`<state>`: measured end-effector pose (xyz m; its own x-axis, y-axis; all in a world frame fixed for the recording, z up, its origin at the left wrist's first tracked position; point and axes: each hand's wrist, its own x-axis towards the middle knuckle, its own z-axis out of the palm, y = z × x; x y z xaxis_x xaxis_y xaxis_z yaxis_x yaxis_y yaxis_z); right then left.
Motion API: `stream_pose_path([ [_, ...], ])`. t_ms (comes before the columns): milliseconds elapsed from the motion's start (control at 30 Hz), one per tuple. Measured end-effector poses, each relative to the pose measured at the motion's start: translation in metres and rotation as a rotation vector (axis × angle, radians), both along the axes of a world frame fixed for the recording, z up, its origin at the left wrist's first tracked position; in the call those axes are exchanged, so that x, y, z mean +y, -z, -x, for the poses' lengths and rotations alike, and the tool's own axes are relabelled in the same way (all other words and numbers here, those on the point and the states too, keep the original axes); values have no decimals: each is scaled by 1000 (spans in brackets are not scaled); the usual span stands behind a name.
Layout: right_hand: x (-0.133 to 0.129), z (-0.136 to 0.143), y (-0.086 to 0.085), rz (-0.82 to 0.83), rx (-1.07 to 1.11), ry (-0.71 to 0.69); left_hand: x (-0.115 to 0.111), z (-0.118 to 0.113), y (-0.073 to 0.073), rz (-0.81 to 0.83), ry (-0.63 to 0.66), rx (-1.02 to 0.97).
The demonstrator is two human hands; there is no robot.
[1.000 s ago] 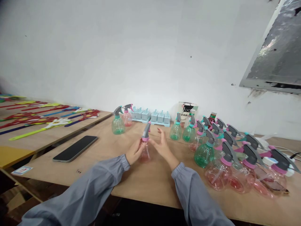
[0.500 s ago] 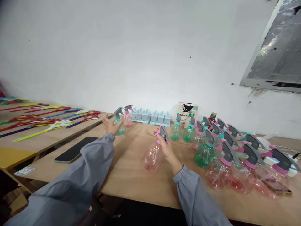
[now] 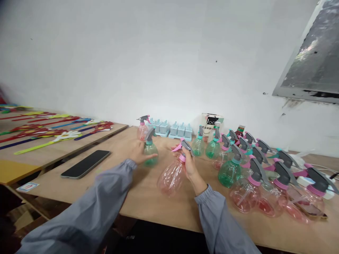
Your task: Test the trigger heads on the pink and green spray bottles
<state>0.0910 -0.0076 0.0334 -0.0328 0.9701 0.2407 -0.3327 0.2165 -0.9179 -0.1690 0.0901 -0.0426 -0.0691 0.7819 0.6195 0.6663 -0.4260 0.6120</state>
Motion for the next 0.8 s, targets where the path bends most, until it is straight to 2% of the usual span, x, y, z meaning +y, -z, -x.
stream_pose_path([
  [133,0,2,2,0,6,36,-26,-26,10,-47,112,-8],
  [300,2,0,3,-57,-3,220,-33,-30,4,-46,193,-42],
  [467,-3,-3,-3,31,-46,86,-34,-28,0,-29,185,-20],
  [667,-6,3,-1,-19,-44,96,-33,-29,1,-34,225,-42],
  [800,-8,3,-2,1,-67,27,-34,-28,0,-21,234,-31],
])
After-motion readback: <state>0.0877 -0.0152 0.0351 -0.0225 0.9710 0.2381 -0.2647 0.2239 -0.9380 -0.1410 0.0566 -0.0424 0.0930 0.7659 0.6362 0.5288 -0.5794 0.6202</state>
